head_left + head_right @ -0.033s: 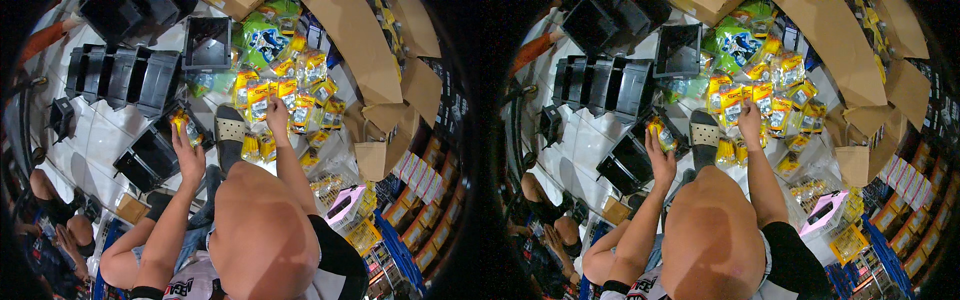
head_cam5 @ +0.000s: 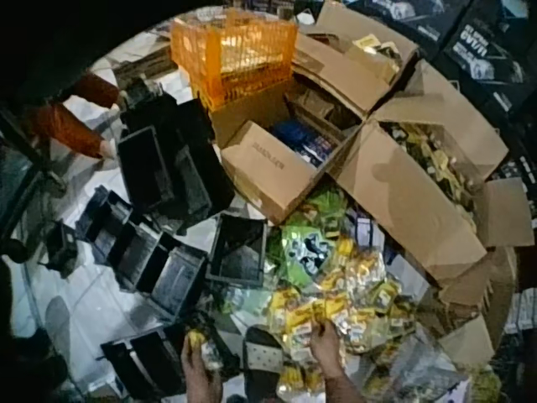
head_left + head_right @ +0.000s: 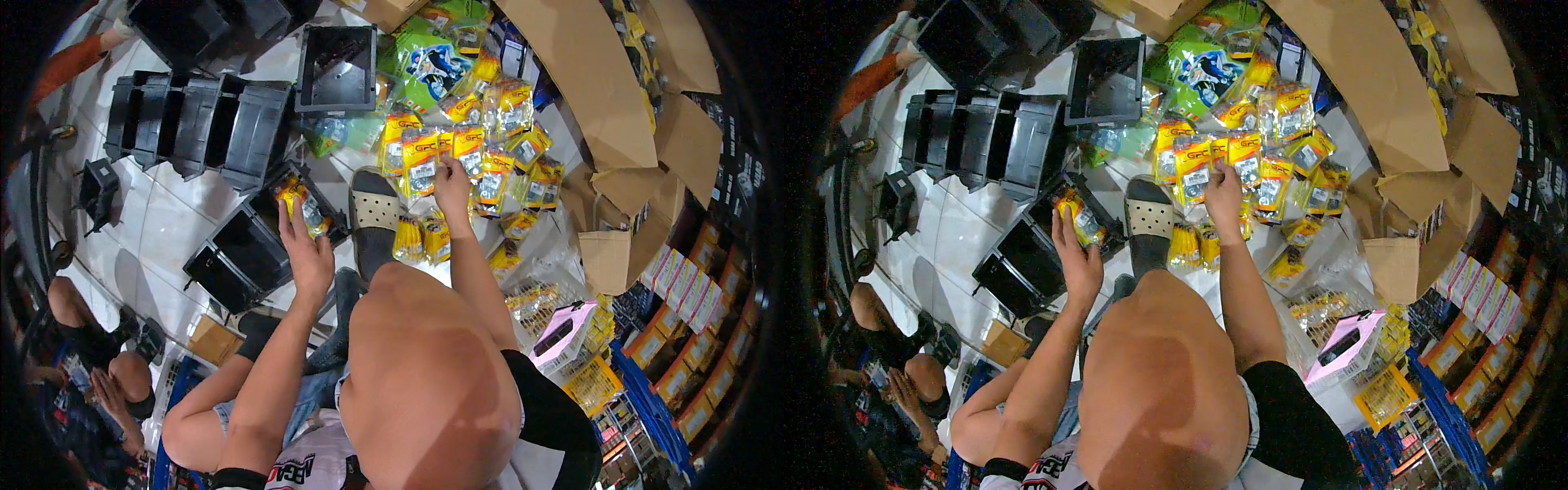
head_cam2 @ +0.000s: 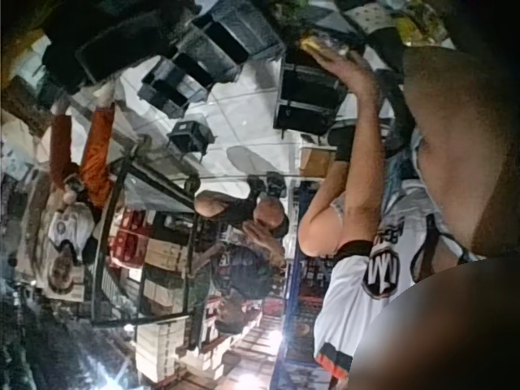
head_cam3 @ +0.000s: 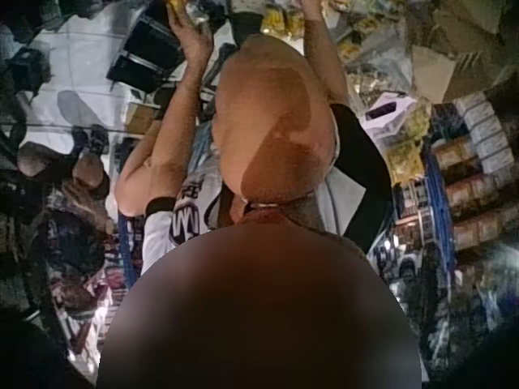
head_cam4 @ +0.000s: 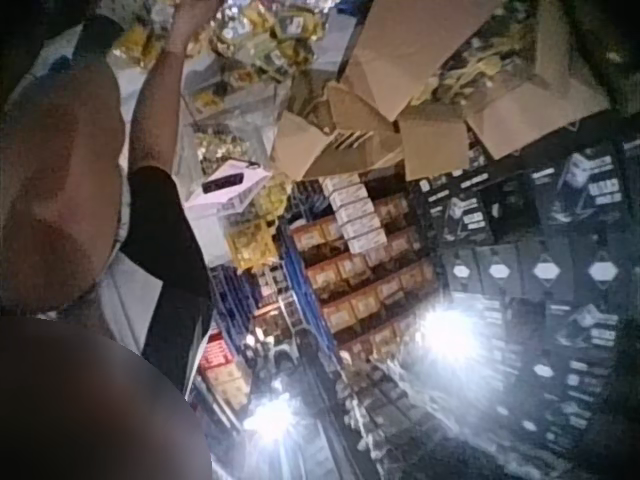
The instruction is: The person sits on the floor and assembles black plastic trays by snapping them together. They then place small yellow packaged items into the assembled trays.
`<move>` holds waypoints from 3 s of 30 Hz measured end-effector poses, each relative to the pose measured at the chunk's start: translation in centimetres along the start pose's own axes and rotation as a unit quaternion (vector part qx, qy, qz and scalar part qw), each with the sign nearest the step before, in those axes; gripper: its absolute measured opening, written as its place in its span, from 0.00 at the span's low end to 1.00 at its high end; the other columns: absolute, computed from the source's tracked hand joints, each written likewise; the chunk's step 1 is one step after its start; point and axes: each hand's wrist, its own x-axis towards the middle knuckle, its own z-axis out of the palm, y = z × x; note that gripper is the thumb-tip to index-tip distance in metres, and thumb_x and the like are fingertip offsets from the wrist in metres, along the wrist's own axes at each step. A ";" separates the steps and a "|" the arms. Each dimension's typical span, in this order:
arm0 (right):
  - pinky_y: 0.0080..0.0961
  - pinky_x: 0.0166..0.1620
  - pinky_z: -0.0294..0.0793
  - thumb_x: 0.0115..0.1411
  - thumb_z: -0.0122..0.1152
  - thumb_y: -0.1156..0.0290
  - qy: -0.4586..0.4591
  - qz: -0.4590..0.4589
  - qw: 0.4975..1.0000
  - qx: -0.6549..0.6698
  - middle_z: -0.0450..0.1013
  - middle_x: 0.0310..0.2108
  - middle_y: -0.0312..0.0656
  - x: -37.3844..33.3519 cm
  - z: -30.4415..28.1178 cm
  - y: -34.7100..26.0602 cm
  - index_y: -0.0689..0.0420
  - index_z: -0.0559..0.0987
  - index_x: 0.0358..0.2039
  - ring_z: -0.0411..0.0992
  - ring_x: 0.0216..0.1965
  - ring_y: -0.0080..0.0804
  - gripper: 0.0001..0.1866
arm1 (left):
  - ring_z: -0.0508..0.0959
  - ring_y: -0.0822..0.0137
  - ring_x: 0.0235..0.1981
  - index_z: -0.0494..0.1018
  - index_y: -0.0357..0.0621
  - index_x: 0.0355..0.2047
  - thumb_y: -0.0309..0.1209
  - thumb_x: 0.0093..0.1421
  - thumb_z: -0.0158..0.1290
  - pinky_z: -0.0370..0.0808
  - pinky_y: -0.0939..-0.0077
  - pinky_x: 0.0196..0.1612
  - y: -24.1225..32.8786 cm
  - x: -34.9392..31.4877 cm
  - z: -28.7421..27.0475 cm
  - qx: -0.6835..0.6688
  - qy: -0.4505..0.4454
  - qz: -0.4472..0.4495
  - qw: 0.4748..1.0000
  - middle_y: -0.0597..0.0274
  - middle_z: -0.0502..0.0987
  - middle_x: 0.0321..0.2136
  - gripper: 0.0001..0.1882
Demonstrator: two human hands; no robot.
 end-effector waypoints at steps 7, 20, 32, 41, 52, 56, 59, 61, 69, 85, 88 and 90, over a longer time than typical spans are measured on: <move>0.30 0.41 0.76 0.64 0.69 0.56 -0.010 0.046 0.998 0.039 0.78 0.32 0.43 -0.1 -0.1 -0.6 0.64 0.80 0.46 0.74 0.33 0.32 0.22 | 0.49 0.40 0.74 0.51 0.41 0.74 0.16 0.58 0.53 0.50 0.55 0.75 -0.5 -0.1 0.4 -0.002 -0.005 -0.019 1.000 0.39 0.47 0.73 0.44; 0.37 0.43 0.74 0.71 0.60 0.62 -0.151 -0.039 0.988 0.018 0.76 0.38 0.49 -2.2 -0.2 -3.9 0.59 0.70 0.46 0.76 0.39 0.42 0.15 | 0.79 0.54 0.41 0.76 0.40 0.50 0.21 0.61 0.53 0.76 0.67 0.41 -0.5 -4.5 0.6 -0.119 -0.138 -0.128 0.975 0.49 0.77 0.44 0.16; 0.20 0.42 0.70 0.73 0.57 0.68 -0.293 0.018 0.905 0.308 0.71 0.34 0.34 -8.5 -2.3 -12.9 0.56 0.66 0.47 0.68 0.38 0.19 0.10 | 0.78 0.61 0.55 0.66 0.35 0.62 0.32 0.62 0.64 0.74 0.69 0.58 3.2 -2.5 0.5 -0.297 -0.050 -0.102 0.948 0.51 0.77 0.55 0.31; 0.27 0.50 0.75 0.70 0.62 0.64 -0.361 0.054 0.910 0.196 0.77 0.44 0.39 -9.8 -1.7 -11.3 0.60 0.75 0.52 0.75 0.47 0.27 0.16 | 0.80 0.64 0.51 0.70 0.34 0.54 0.19 0.64 0.57 0.75 0.68 0.57 0.2 -2.3 -0.8 -0.407 0.015 -0.282 0.869 0.53 0.80 0.48 0.18; 0.25 0.42 0.76 0.69 0.61 0.69 -0.104 0.044 0.989 0.092 0.79 0.38 0.39 -2.9 -1.2 -2.3 0.62 0.78 0.52 0.75 0.35 0.26 0.15 | 0.49 0.35 0.74 0.43 0.34 0.74 0.21 0.63 0.53 0.50 0.54 0.75 -2.5 -1.3 -0.4 0.035 -0.017 -0.003 0.999 0.33 0.43 0.73 0.44; 0.23 0.44 0.75 0.68 0.61 0.73 -0.083 -0.001 0.994 0.064 0.79 0.41 0.40 -0.5 0.1 -1.4 0.65 0.77 0.54 0.76 0.38 0.25 0.16 | 0.45 0.32 0.75 0.40 0.34 0.75 0.18 0.60 0.51 0.50 0.53 0.75 -5.5 1.0 2.2 0.094 -0.116 -0.055 0.987 0.26 0.36 0.73 0.46; 0.26 0.48 0.76 0.67 0.62 0.71 -0.099 0.025 0.993 0.063 0.80 0.44 0.43 0.5 1.1 -2.1 0.65 0.76 0.56 0.78 0.43 0.29 0.20 | 0.42 0.27 0.74 0.34 0.35 0.75 0.15 0.56 0.51 0.55 0.58 0.73 -7.9 2.6 3.0 0.074 -0.170 -0.073 0.980 0.24 0.31 0.73 0.52; 0.30 0.49 0.77 0.65 0.63 0.67 -0.094 0.016 0.994 0.047 0.81 0.44 0.47 0.9 1.9 -3.1 0.65 0.77 0.55 0.79 0.45 0.37 0.21 | 0.41 0.25 0.73 0.30 0.36 0.75 0.15 0.54 0.53 0.58 0.61 0.73 -8.7 3.2 3.1 0.069 -0.192 -0.075 0.976 0.24 0.32 0.73 0.56; 0.44 0.53 0.76 0.55 0.73 0.60 -0.055 0.072 0.996 -0.026 0.79 0.45 0.61 1.3 5.0 -7.2 0.66 0.75 0.51 0.78 0.48 0.58 0.29 | 0.46 0.30 0.74 0.45 0.37 0.75 0.15 0.55 0.55 0.55 0.55 0.73 -5.8 1.9 1.8 0.095 -0.094 -0.042 0.990 0.30 0.36 0.74 0.49; 0.35 0.62 0.70 0.63 0.64 0.74 -0.248 0.037 0.926 0.282 0.70 0.59 0.49 -8.0 -2.6 -12.9 0.62 0.58 0.66 0.70 0.59 0.36 0.34 | 0.67 0.53 0.68 0.49 0.46 0.74 0.23 0.60 0.63 0.62 0.55 0.70 2.0 -2.2 -1.4 -0.376 -0.170 -0.161 0.897 0.46 0.64 0.68 0.47; 0.34 0.63 0.67 0.66 0.63 0.73 -0.466 0.044 0.795 0.386 0.68 0.62 0.48 -10.3 -3.5 -15.2 0.59 0.51 0.72 0.67 0.61 0.33 0.40 | 0.69 0.61 0.65 0.49 0.42 0.73 0.21 0.56 0.67 0.64 0.64 0.69 2.6 -2.3 -1.7 -0.479 -0.155 -0.162 0.849 0.54 0.66 0.65 0.49; 0.32 0.63 0.68 0.68 0.61 0.72 -0.537 0.033 0.788 0.299 0.69 0.62 0.45 -9.7 -4.0 -15.3 0.56 0.59 0.70 0.66 0.62 0.30 0.32 | 0.75 0.66 0.58 0.59 0.38 0.68 0.22 0.58 0.66 0.71 0.69 0.63 2.3 -2.1 -2.1 -0.499 -0.157 -0.209 0.826 0.57 0.74 0.59 0.40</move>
